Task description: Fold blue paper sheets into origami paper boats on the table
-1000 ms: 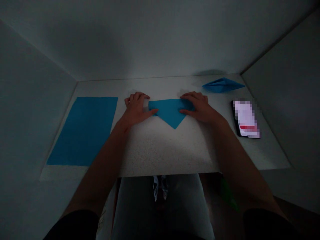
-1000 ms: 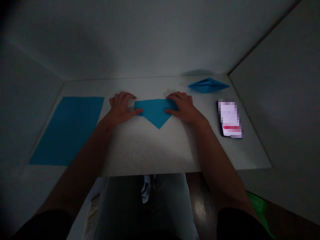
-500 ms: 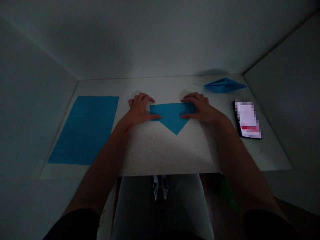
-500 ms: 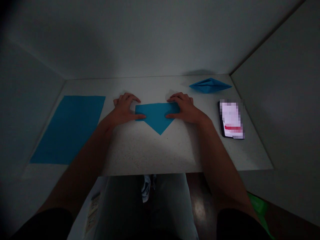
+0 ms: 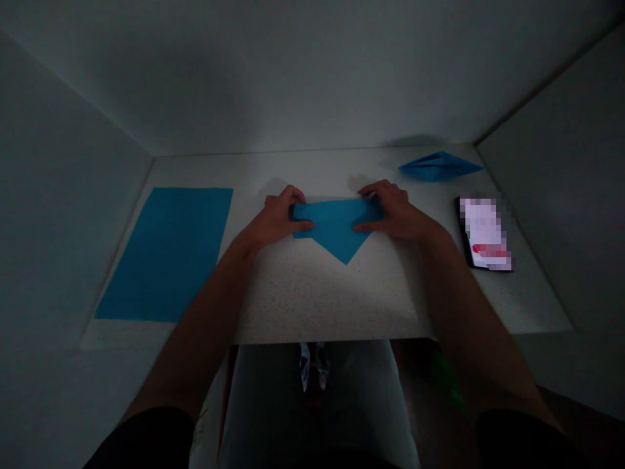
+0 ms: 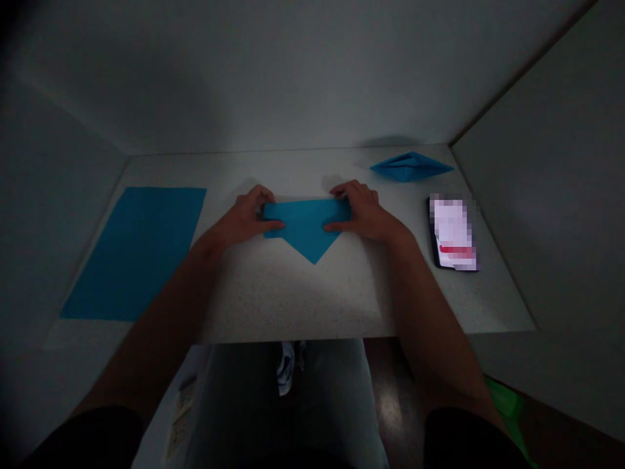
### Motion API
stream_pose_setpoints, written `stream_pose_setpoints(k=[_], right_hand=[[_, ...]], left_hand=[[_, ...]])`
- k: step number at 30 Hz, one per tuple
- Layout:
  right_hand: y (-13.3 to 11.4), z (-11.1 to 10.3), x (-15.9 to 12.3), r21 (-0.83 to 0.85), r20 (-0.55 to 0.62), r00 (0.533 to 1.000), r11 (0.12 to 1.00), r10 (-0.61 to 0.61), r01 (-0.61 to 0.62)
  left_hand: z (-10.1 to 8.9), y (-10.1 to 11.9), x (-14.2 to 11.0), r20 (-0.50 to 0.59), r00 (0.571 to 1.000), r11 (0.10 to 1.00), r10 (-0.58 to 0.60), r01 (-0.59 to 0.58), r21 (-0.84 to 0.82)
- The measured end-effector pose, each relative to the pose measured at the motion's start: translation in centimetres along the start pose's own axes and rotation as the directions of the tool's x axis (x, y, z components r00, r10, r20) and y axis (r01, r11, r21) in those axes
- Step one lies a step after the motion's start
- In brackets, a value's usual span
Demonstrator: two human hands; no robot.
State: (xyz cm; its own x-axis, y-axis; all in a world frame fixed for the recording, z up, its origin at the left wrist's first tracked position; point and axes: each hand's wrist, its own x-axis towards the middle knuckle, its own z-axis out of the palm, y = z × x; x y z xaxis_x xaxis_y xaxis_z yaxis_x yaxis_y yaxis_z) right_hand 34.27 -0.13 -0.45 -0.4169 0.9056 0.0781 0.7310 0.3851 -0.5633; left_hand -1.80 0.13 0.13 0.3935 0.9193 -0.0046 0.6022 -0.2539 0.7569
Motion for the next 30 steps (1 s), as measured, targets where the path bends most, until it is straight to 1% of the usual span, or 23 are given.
stream_pose_setpoints(k=[2, 5, 6, 8, 11, 13, 17, 20, 25, 27, 30], right_hand=[[0.2, 0.0, 0.0, -0.013, -0.045, 0.999, 1.0, 0.012, -0.013], [0.5, 0.0, 0.0, 0.006, -0.1, 0.994, 0.999, 0.054, -0.053], [0.6, 0.0, 0.0, 0.044, -0.107, 0.991, 0.996, 0.082, -0.078], [0.6, 0.0, 0.0, 0.18, -0.098, 0.985, 0.976, 0.14, -0.121], [0.6, 0.0, 0.2, 0.411, -0.081, 0.981, 0.903, 0.176, -0.128], [0.7, 0.0, 0.5, 0.477, -0.117, 0.977, 0.873, 0.18, -0.104], [1.3, 0.0, 0.9, 0.479, -0.188, 0.962, 0.873, 0.2, -0.088], [1.8, 0.1, 1.0, 0.496, -0.199, 0.958, 0.864, 0.208, -0.084], [2.5, 0.4, 1.1, 0.514, -0.218, 0.958, 0.856, 0.187, -0.051], [2.7, 0.6, 1.2, 0.556, -0.231, 0.951, 0.83, 0.204, -0.042], [2.8, 0.8, 1.2, 0.637, -0.232, 0.947, 0.77, 0.223, -0.025]], left_hand=[[0.2, 0.0, 0.1, -0.01, 1.0, 0.991, 0.002, -0.004, -0.133], [0.5, -0.1, 0.4, -0.081, 0.997, 0.967, 0.01, -0.03, -0.255], [0.5, -0.1, 0.4, -0.113, 0.994, 0.961, 0.007, -0.038, -0.273], [0.5, -0.1, 0.6, -0.157, 0.988, 0.953, -0.008, -0.04, -0.3], [0.4, -0.2, 0.8, -0.174, 0.984, 0.937, -0.037, -0.027, -0.349], [0.3, -0.3, 1.0, -0.176, 0.984, 0.927, -0.032, -0.037, -0.372], [0.2, -0.2, 1.2, -0.161, 0.987, 0.902, -0.014, -0.057, -0.429], [0.1, 0.0, 1.1, -0.127, 0.992, 0.884, -0.003, -0.057, -0.464], [-0.1, -0.3, 0.7, -0.053, 0.996, 0.87, 0.072, -0.088, -0.486], [0.0, -0.6, 0.7, -0.04, 0.996, 0.849, 0.081, -0.09, -0.52], [0.4, -1.0, 0.8, -0.048, 0.995, 0.815, 0.082, -0.095, -0.571]])
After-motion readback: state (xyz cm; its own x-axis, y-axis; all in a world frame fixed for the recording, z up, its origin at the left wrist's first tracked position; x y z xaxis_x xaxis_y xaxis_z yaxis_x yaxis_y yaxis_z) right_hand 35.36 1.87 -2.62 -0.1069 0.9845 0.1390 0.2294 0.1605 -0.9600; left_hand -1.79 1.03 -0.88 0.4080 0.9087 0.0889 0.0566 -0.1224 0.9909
